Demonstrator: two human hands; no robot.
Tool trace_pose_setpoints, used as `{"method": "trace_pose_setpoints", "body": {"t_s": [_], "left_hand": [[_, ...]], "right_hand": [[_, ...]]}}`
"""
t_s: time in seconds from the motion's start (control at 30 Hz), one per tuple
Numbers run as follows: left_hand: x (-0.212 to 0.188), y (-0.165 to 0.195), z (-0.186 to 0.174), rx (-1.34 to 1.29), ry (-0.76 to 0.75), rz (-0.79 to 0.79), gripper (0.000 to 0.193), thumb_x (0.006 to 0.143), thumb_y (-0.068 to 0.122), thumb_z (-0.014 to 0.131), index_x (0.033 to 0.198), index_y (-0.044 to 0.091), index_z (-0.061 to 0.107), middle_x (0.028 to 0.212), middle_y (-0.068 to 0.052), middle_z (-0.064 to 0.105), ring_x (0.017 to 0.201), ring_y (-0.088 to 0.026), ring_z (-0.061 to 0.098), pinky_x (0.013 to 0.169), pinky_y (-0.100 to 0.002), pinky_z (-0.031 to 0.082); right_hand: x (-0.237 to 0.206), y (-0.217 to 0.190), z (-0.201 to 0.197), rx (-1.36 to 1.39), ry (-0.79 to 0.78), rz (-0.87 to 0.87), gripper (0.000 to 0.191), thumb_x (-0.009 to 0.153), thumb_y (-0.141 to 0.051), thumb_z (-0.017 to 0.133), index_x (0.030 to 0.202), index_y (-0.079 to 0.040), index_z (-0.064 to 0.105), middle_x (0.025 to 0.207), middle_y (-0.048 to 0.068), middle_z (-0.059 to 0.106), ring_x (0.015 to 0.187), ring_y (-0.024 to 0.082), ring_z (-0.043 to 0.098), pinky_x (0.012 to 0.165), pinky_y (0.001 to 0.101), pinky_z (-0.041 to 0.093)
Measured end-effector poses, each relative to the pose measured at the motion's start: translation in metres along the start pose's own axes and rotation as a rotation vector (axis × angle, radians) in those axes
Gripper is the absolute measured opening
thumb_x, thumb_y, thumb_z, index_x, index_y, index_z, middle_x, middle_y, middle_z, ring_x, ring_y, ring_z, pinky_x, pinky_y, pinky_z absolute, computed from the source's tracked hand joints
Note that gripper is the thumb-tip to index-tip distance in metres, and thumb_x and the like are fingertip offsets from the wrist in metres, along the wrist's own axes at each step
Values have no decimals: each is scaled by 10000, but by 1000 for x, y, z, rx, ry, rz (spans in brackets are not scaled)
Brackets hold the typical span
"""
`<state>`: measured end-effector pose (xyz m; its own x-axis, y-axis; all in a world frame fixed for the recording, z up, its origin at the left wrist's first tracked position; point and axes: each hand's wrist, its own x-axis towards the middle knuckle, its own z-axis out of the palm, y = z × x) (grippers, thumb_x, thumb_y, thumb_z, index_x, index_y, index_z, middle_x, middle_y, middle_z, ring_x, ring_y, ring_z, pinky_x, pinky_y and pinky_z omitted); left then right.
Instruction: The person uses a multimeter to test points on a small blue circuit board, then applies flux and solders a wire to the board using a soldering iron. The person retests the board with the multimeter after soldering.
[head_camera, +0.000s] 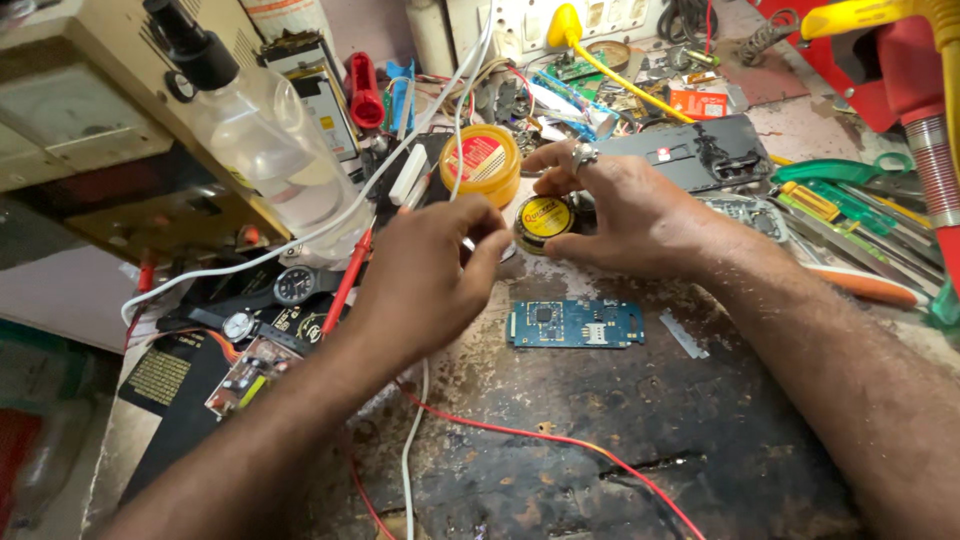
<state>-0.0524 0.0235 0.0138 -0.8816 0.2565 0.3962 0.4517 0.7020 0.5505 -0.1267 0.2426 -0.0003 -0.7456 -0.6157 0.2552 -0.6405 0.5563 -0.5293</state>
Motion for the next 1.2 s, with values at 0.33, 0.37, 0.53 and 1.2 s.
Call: {"method": "trace_pose_setpoints", "body": {"t_s": [0.33, 0.37, 0.53, 1.2], "left_hand": [[-59, 5, 12, -290, 60, -54, 99, 929, 126, 690, 960, 33, 676, 817, -118, 721, 724, -211, 734, 650, -340, 559], [-62, 4, 13, -305, 68, -64, 97, 928, 122, 691, 954, 31, 672, 807, -115, 715, 710, -205, 726, 644, -337, 558], [-70, -5, 13, -390, 87, -184, 118, 944, 140, 690, 934, 23, 683, 718, -59, 685, 606, -112, 621, 559, -288, 498], [-97, 1, -19, -243, 207, 227, 78, 957, 94, 722, 1006, 54, 677, 882, -62, 704, 720, -155, 708, 573, -279, 537]], "right_hand": [[6, -9, 13, 1, 48, -7, 746, 666, -212, 903, 1298, -68, 534, 1153, 151, 740, 1105, 248, 726, 949, 355, 568], [7, -11, 14, -20, 38, 13, 750, 665, -216, 905, 1300, -69, 534, 1145, 142, 742, 1095, 244, 726, 944, 355, 569], [5, -21, 18, -42, 43, 50, 767, 640, -226, 923, 1291, -71, 548, 1087, 124, 737, 1033, 236, 727, 909, 361, 576], [-63, 8, -20, 382, 866, 371, 675, 956, -231, 801, 1377, 28, 342, 1071, 90, 663, 885, 105, 677, 694, 232, 577]]}}
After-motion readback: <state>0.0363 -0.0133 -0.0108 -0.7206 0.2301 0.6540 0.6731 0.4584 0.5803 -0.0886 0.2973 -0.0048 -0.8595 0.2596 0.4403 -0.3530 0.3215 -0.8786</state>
